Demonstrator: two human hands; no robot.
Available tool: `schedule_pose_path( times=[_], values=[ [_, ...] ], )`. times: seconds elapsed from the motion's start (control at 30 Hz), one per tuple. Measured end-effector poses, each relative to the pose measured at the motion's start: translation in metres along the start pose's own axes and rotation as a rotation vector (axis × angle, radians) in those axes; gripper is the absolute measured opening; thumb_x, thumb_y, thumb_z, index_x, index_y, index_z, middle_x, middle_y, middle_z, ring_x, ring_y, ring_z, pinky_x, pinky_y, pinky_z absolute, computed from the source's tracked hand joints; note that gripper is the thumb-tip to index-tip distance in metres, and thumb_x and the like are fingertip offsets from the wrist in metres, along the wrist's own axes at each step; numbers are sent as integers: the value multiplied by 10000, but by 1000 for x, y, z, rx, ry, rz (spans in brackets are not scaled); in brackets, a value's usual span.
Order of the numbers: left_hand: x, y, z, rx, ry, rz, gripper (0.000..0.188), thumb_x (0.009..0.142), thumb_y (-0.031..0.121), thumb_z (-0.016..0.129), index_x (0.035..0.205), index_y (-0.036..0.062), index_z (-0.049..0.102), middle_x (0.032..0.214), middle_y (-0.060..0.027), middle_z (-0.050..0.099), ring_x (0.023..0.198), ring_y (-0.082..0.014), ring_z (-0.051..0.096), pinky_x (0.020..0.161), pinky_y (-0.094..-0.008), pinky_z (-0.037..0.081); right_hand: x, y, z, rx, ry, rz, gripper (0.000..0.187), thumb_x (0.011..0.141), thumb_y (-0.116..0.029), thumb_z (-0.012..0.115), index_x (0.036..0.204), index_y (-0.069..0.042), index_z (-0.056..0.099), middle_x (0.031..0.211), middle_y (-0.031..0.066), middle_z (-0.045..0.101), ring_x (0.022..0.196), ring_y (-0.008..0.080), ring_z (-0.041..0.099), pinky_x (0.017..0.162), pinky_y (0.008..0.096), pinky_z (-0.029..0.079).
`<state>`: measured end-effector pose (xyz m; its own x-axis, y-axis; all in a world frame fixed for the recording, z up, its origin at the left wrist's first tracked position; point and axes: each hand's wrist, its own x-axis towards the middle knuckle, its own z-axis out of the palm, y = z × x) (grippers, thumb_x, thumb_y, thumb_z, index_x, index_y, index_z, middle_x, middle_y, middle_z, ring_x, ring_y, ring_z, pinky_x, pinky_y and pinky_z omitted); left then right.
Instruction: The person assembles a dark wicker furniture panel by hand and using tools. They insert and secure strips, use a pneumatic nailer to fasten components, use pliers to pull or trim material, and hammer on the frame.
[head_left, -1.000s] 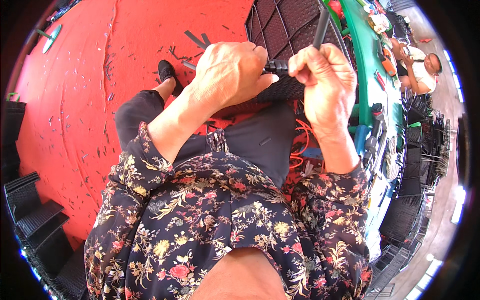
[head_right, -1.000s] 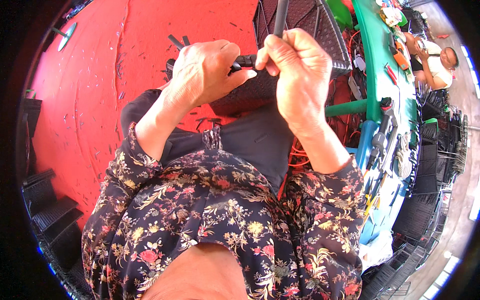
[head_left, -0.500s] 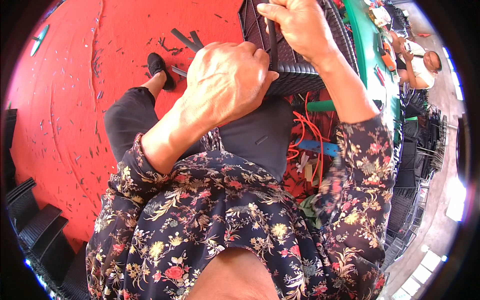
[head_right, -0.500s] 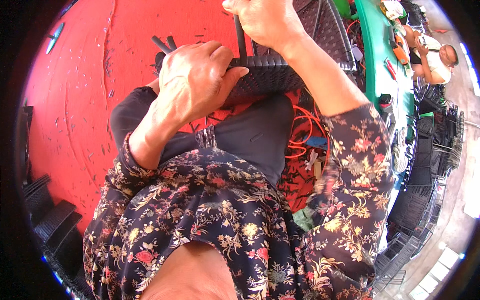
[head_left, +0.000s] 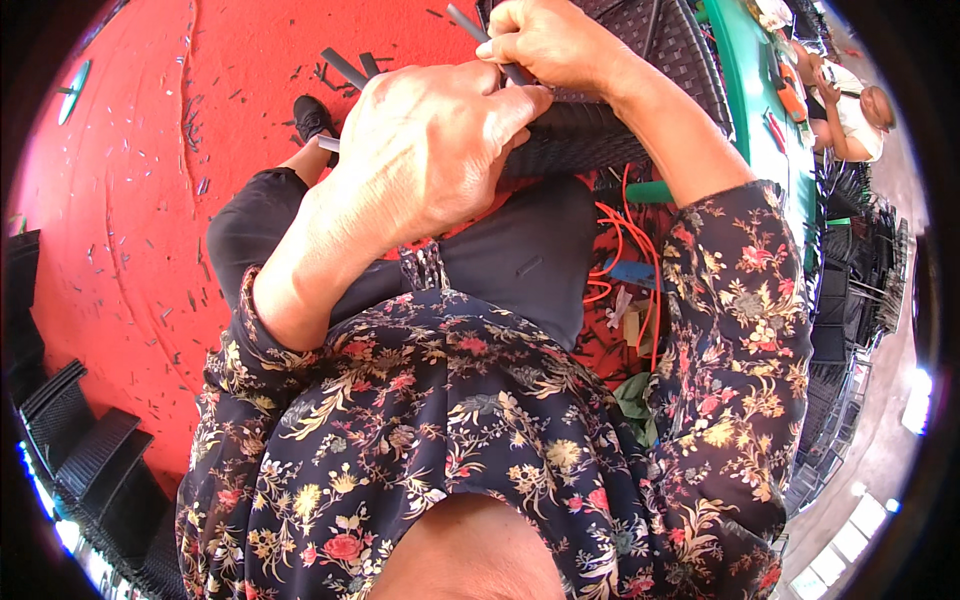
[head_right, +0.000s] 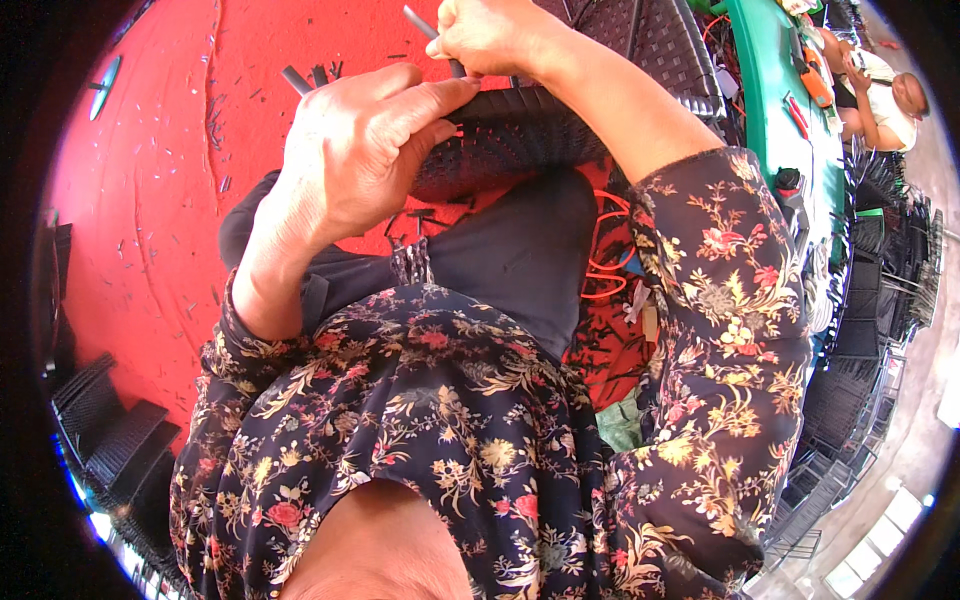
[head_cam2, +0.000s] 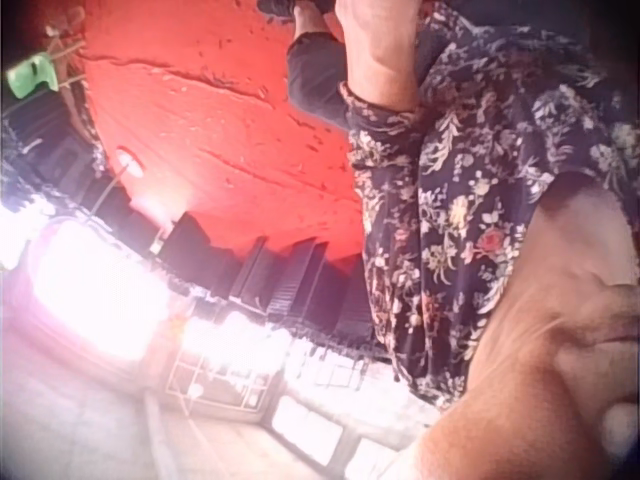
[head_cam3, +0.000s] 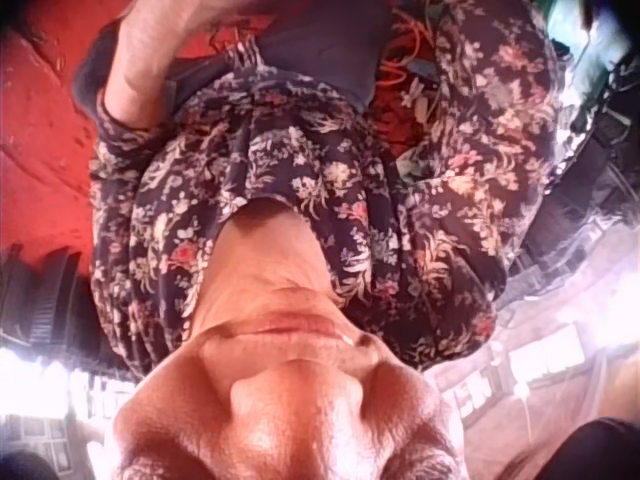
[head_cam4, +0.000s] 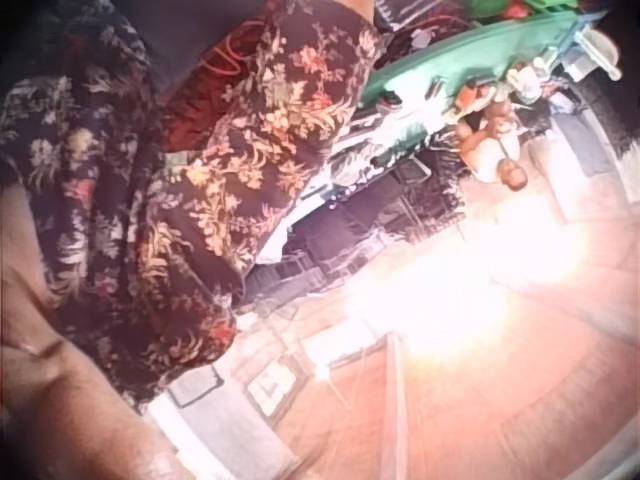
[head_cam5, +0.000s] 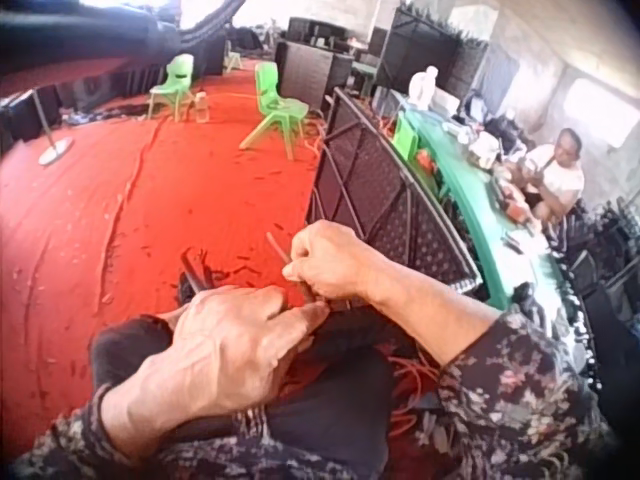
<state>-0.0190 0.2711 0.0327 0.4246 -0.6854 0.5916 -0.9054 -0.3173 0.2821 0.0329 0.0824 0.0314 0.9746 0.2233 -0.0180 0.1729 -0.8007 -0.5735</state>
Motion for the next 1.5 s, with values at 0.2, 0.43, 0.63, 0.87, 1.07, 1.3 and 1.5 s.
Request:
schedule_pose_path(
  times=[0.2, 0.43, 0.63, 0.87, 1.07, 1.3, 1.5],
  values=[
    [-3, -8, 1, -46, -22, -34, 303, 730, 58, 669, 1029, 94, 638, 729, -94, 561, 674, -293, 597, 563, -376, 471, -22, -15, -27, 587, -146, -62, 722, 743, 10, 589, 1378, 36, 246, 786, 91, 623, 699, 139, 597, 635, 271, 498],
    [-3, -13, 1, -110, -76, -43, 353, 710, 57, 674, 1059, 88, 630, 795, -112, 579, 723, -296, 600, 592, -373, 477, -21, -1, -24, 161, -249, -162, 207, 735, 8, 546, 891, -2, 682, 809, 93, 637, 726, 181, 630, 663, 289, 492],
    [-5, -13, -1, -78, -121, -69, 393, 696, 61, 681, 1084, 90, 630, 770, -107, 554, 691, -304, 587, 583, -374, 472, -15, 16, -28, -238, -149, -436, 166, 755, -91, 598, 883, -6, 662, 846, 154, 657, 750, 290, 641, 678, 323, 500],
    [-5, -18, 2, -116, -69, -26, 405, 686, 56, 689, 1085, 96, 635, 734, -99, 527, 654, -296, 571, 556, -372, 460, -13, 18, -19, 58, -302, -381, 272, 791, -79, 608, 1056, -36, 648, 893, 62, 676, 838, 160, 621, 804, 295, 483],
    [-4, -16, 2, -87, -73, -29, 406, 674, 64, 701, 1073, 102, 634, 716, -86, 519, 635, -281, 570, 541, -372, 460, -15, 16, -19, 44, -232, -236, 217, 786, -39, 571, 981, -19, 663, 882, 83, 671, 788, 139, 630, 764, 271, 483],
    [-7, -13, 1, -45, -98, -39, 418, 664, 67, 710, 1072, 108, 633, 711, -70, 526, 630, -270, 578, 537, -373, 468, -16, 7, -14, 568, -256, 96, 155, 832, -60, 568, 966, -26, 638, 770, 16, 632, 650, 77, 594, 591, 227, 495],
    [-10, -13, 1, -63, -91, -40, 429, 658, 63, 706, 1079, 102, 633, 703, -69, 521, 635, -265, 577, 541, -371, 469, -18, -7, -4, 764, -332, 332, 178, 799, 26, 516, 950, -13, 602, 723, 35, 600, 586, 98, 585, 532, 212, 513]
  ],
)
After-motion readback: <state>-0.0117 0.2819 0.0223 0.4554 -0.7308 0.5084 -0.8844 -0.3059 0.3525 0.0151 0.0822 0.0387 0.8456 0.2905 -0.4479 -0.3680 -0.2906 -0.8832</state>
